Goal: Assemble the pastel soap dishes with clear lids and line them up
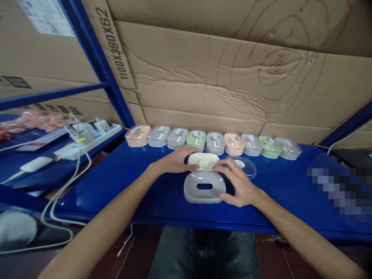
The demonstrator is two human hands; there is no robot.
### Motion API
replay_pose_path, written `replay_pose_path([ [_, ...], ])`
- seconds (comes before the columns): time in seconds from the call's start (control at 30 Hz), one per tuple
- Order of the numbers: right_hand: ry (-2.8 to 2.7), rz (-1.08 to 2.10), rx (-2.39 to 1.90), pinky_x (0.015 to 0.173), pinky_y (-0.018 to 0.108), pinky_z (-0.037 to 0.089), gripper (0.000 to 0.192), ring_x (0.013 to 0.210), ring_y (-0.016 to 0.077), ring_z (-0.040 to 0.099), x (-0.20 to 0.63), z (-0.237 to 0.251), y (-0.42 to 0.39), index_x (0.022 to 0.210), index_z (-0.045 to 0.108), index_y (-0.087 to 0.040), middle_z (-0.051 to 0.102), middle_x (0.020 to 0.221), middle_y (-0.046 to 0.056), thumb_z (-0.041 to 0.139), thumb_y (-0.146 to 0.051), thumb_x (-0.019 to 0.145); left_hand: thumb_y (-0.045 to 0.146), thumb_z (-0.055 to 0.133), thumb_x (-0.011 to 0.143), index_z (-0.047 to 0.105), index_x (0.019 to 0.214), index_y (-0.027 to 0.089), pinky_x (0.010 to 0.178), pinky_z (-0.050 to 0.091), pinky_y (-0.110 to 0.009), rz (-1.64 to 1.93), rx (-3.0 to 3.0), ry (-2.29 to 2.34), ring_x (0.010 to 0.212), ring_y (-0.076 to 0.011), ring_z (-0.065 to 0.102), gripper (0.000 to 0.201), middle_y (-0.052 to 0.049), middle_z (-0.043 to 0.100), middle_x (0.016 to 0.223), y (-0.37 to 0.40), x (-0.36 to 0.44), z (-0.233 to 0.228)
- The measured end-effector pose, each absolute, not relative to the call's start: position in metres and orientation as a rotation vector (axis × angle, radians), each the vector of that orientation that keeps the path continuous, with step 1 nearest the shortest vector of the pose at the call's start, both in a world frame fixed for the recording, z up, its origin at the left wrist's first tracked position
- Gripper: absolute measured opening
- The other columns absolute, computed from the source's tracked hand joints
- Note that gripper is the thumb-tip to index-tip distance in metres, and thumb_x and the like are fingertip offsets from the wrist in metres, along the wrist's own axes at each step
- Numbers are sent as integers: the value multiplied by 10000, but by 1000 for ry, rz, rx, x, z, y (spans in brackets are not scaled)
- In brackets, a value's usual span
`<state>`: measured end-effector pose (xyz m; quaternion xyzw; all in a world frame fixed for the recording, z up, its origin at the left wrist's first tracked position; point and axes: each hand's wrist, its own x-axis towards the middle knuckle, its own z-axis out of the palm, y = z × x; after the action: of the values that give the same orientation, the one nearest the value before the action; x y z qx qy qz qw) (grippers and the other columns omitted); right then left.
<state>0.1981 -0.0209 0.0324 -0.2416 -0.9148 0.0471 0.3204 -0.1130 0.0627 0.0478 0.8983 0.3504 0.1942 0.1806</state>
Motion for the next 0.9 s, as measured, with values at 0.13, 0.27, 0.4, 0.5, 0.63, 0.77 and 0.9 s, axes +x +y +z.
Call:
replay_pose_path([
  [0.13,-2601,111,-527,1128,634,505,751,1410,415,546,188,31,-24,1588,542,-252,556,1525,202,682,-656,970,603,771,946,639,1478,270,1238,447,-555,531,2561,937,1448,-356,610,641,-117,678,1539,61,-114,50],
  [0.27,-2616,107,-569,1122,618,524,719,1421,405,544,185,28,-25,1552,583,-250,556,1524,205,750,-577,934,569,812,910,674,1426,272,1218,462,-566,554,2543,922,1416,-362,630,611,-110,702,1496,62,-114,49],
  [0.4,-2577,93,-555,1116,629,532,679,1391,399,558,185,26,-26,1547,569,-239,565,1499,202,748,-486,941,566,821,902,672,1419,264,1225,446,-561,549,2530,916,1392,-360,639,618,-104,719,1469,62,-113,50],
  [0.5,-2539,116,-517,1081,626,547,682,1329,395,587,185,26,-24,1541,556,-229,580,1463,201,746,-469,932,568,826,898,655,1437,255,1228,441,-548,550,2525,915,1394,-361,637,646,-107,717,1476,61,-112,51],
  [0.63,-2454,143,-505,1038,621,549,628,1245,387,611,190,29,-22,1488,585,-229,599,1415,186,717,-478,927,540,835,879,624,1472,265,1202,465,-571,577,2491,925,1400,-380,632,686,-122,691,1513,63,-113,50],
  [0.77,-2301,37,-581,1045,647,529,611,1248,406,601,200,34,-18,1486,581,-249,561,1438,181,690,-497,938,504,903,804,592,1519,261,1187,480,-591,553,2447,917,1390,-403,633,816,-140,677,1517,62,-115,51],
  [0.9,-2200,-56,-745,1148,692,476,606,1409,443,521,207,36,-13,1533,528,-284,490,1518,176,674,-499,986,512,938,779,498,1629,271,1157,520,-581,519,2382,907,1364,-404,651,986,-143,676,1503,55,-114,56],
])
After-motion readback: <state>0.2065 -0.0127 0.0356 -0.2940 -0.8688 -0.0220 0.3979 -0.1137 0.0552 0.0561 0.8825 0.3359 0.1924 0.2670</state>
